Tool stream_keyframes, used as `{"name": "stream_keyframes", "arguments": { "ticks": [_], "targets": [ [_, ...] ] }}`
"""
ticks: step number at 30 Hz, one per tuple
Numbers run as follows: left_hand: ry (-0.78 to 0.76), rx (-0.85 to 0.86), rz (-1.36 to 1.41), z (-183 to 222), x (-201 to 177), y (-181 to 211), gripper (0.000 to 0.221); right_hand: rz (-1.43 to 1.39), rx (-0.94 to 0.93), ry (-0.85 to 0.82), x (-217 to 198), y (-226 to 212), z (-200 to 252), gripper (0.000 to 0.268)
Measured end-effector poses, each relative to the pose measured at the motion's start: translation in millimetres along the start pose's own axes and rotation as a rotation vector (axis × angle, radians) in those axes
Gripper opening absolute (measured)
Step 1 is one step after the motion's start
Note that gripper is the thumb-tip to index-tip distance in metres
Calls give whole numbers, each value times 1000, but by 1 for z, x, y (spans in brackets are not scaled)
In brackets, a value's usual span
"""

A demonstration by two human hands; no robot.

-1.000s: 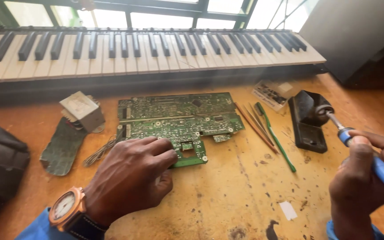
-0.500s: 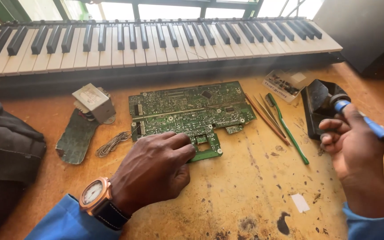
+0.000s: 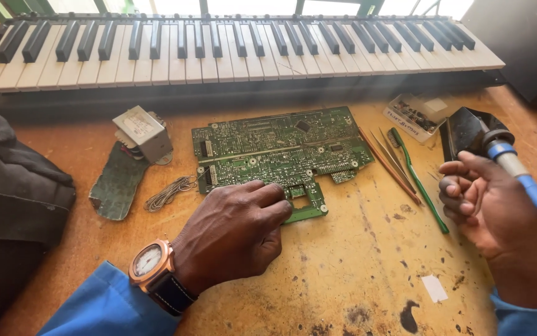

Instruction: Soldering components and wire connections on a printed circuit board using a soldering iron and tweezers.

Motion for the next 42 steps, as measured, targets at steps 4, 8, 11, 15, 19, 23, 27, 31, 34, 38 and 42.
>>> {"name": "stream_keyframes", "arguments": {
  "ticks": [4, 8, 11, 15, 19, 23, 27, 31, 34, 38, 42],
  "targets": [
    [4, -3, 4, 1, 0, -1, 4, 619, -186, 133, 44, -33, 32, 18],
    [8, -2, 4, 1, -1, -1, 5, 954, -145, 165, 88, -42, 43, 20],
    [4, -13, 2, 2, 0, -2, 5, 1233, 62, 206, 97, -36, 52, 27],
    [11, -14, 20, 2, -1, -3, 6, 1540, -41, 198, 95, -21, 36, 39],
    [22, -12, 30, 4, -2, -3, 4, 1663, -213, 151, 119, -30, 27, 41],
    [13, -14, 40, 5, -3, -3, 11, 1793, -95, 135, 121, -35, -1, 34],
    [22, -21, 46, 6, -4, -5, 5, 1875, -14, 157, 122, -44, -24, 22],
    [29, -16, 83, 7, -5, -5, 11, 1900, -80, 190, 125, -49, -39, 25],
    [30, -9, 129, 3, -6, -4, 25, 1911, -145, 207, 111, -49, -48, 24],
    [-10, -80, 103, -2, -1, -8, 44, 1847, -127, 188, 111, -53, -44, 23],
    [-35, -168, 51, -3, 3, -16, 39, 1823, -237, 198, 114, -62, -39, 30]
  ]
}}
Point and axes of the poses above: each hand's wrist, its own z-axis away from the middle knuckle, its own x-axis out of the palm, y = z × x, the point moved 10 cm from there along -z, towards the middle knuckle, and after that the axes turned 13 degrees about -y, right-handed, at the moved point
